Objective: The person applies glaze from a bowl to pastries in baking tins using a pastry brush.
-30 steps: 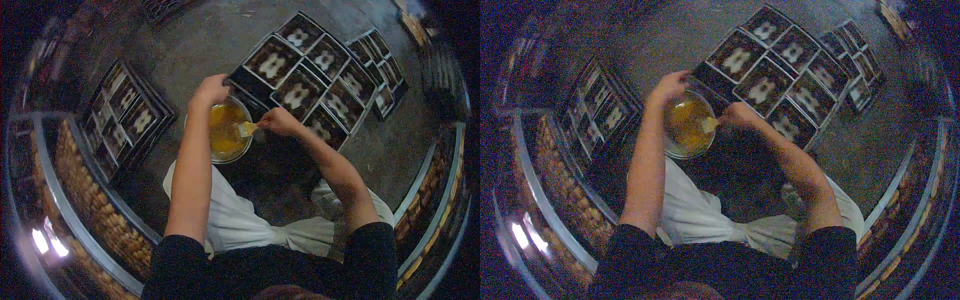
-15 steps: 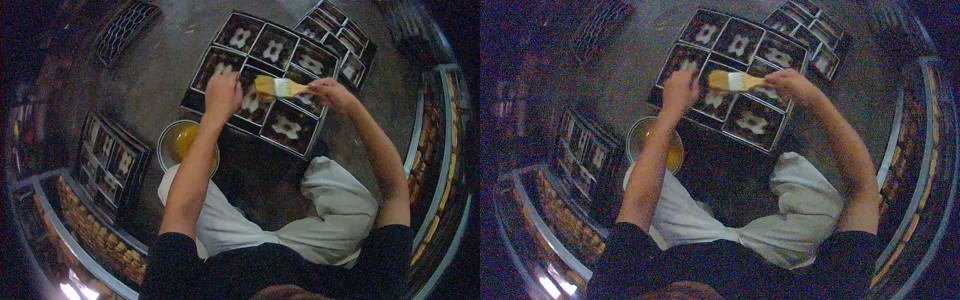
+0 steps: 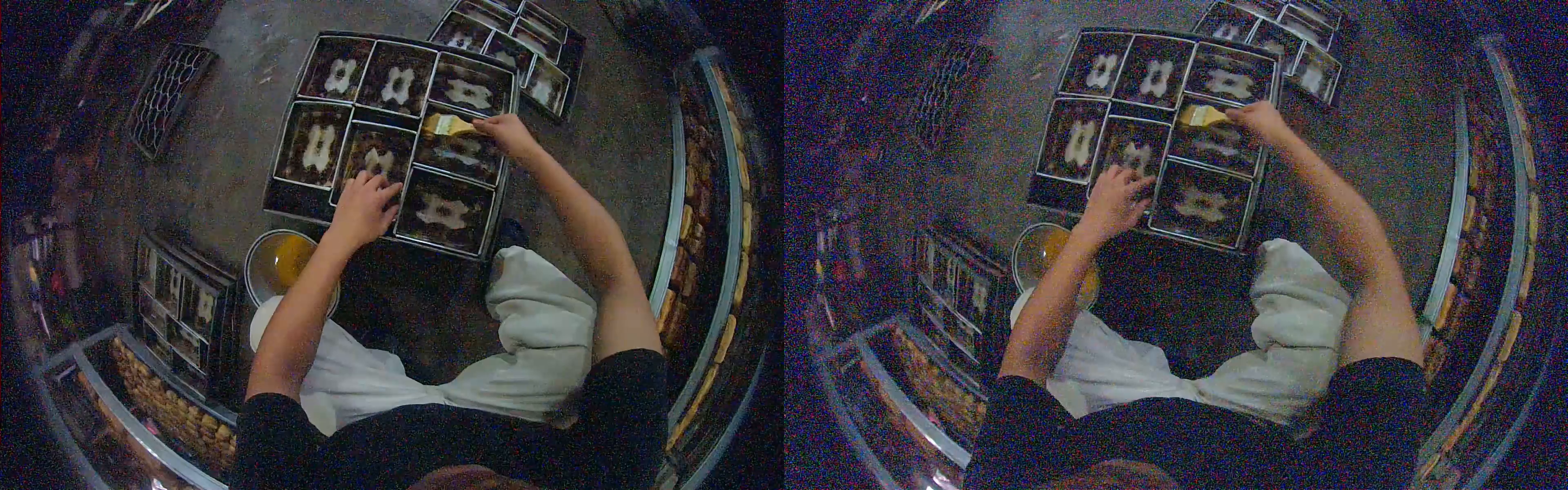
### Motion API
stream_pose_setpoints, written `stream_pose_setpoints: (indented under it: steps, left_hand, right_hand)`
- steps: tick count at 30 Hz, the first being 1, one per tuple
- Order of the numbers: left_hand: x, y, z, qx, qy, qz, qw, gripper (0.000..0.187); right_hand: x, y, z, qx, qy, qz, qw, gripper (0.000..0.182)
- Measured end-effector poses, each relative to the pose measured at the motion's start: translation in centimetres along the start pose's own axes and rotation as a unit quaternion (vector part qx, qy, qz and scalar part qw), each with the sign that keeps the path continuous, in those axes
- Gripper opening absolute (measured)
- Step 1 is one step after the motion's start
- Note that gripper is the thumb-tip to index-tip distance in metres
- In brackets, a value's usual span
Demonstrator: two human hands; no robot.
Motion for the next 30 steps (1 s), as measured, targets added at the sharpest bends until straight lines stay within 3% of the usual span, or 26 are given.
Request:
stream_pose_setpoints:
  steps: [1, 4, 7, 10, 13, 16, 19, 23, 25, 27, 29, 30]
  left_hand:
    - [-0.2, 0.0, 0.1, 0.008, 0.003, 0.004, 1.0, 0.034]
    - [0.2, -0.1, 0.6, 0.004, -0.004, 0.0, 1.0, 0.033]
    - [0.3, 0.0, 0.3, -0.005, -0.009, -0.008, 1.0, 0.03]
    - [0.8, 0.3, 0.1, 0.015, -0.004, -0.013, 1.0, 0.029]
    - [1.2, 0.2, -0.1, 0.022, 0.007, -0.025, 0.999, 0.03]
    - [1.9, -0.3, 0.4, 0.037, -0.004, -0.036, 0.999, 0.03]
    - [2.2, -0.7, 0.3, 0.037, 0.011, -0.038, 0.999, 0.03]
    - [2.6, -1.2, 0.0, 0.012, -0.003, -0.033, 0.999, 0.028]
    - [2.7, -1.3, 0.1, 0.004, -0.014, -0.033, 0.999, 0.027]
    - [2.3, -1.2, -0.1, 0.014, -0.004, -0.037, 0.999, 0.026]
    - [2.0, -0.9, -0.3, 0.012, -0.003, -0.032, 0.999, 0.026]
    - [1.9, -0.8, -0.3, 0.005, -0.01, -0.026, 1.0, 0.026]
  right_hand:
    - [-0.5, 0.4, 0.0, -0.014, -0.013, 0.043, 0.999, 0.04]
    - [1.3, 0.4, -1.0, -0.023, -0.197, 0.044, 0.979, 0.041]
    - [2.2, 0.0, -3.7, 0.034, -0.328, 0.135, 0.934, 0.038]
    - [6.6, -1.8, -5.4, 0.04, -0.401, 0.088, 0.911, 0.031]
    - [7.1, -0.6, -3.3, 0.028, -0.388, 0.076, 0.918, 0.036]
    - [8.4, 2.0, -0.2, -0.051, -0.313, 0.001, 0.949, 0.035]
    - [8.0, 3.1, 1.8, -0.037, -0.273, 0.038, 0.961, 0.034]
    - [4.9, 3.1, 2.1, 0.082, -0.201, -0.01, 0.976, 0.037]
    - [0.4, 4.0, 4.5, 0.155, -0.162, -0.084, 0.971, 0.035]
    - [-1.5, 3.9, 5.1, 0.2, -0.169, -0.04, 0.964, 0.031]
    - [-0.6, 2.2, 2.3, 0.213, -0.218, 0.121, 0.945, 0.026]
    - [1.2, 1.7, 1.1, 0.187, -0.271, 0.096, 0.939, 0.024]
Point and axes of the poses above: each hand's wrist, its own y-axis towards the middle knuckle, its own z-axis out of the palm, x = y × z, the point moved 8 cm from there along y, towards the middle knuckle, and after that the axes turned 7 degrees about -z, right-handed, at the moved point
